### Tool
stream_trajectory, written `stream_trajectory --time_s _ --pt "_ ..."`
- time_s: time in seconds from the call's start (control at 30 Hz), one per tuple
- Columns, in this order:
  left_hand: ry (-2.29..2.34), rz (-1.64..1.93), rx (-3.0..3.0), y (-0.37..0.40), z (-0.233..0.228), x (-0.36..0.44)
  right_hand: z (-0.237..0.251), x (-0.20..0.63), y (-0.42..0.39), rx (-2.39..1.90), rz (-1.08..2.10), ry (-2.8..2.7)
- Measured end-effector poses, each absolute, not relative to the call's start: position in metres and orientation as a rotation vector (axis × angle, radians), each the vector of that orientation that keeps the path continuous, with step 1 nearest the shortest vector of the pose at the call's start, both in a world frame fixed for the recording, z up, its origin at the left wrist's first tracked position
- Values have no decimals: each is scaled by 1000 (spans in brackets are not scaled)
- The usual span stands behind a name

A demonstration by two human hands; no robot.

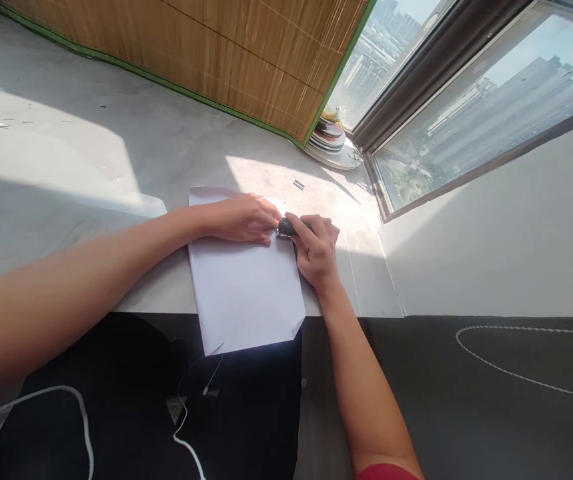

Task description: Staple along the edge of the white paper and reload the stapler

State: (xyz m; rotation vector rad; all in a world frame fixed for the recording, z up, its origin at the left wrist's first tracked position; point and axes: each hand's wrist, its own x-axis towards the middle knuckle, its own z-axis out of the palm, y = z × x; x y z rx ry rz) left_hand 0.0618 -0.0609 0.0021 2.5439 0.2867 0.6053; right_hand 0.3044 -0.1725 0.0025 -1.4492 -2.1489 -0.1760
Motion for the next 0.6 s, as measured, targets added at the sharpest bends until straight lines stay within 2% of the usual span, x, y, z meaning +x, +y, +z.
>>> stream_trajectory --time_s 0.6 --pt "321 677 2496 -55 -9 62 0 297 -176 -1505 -215 -2230"
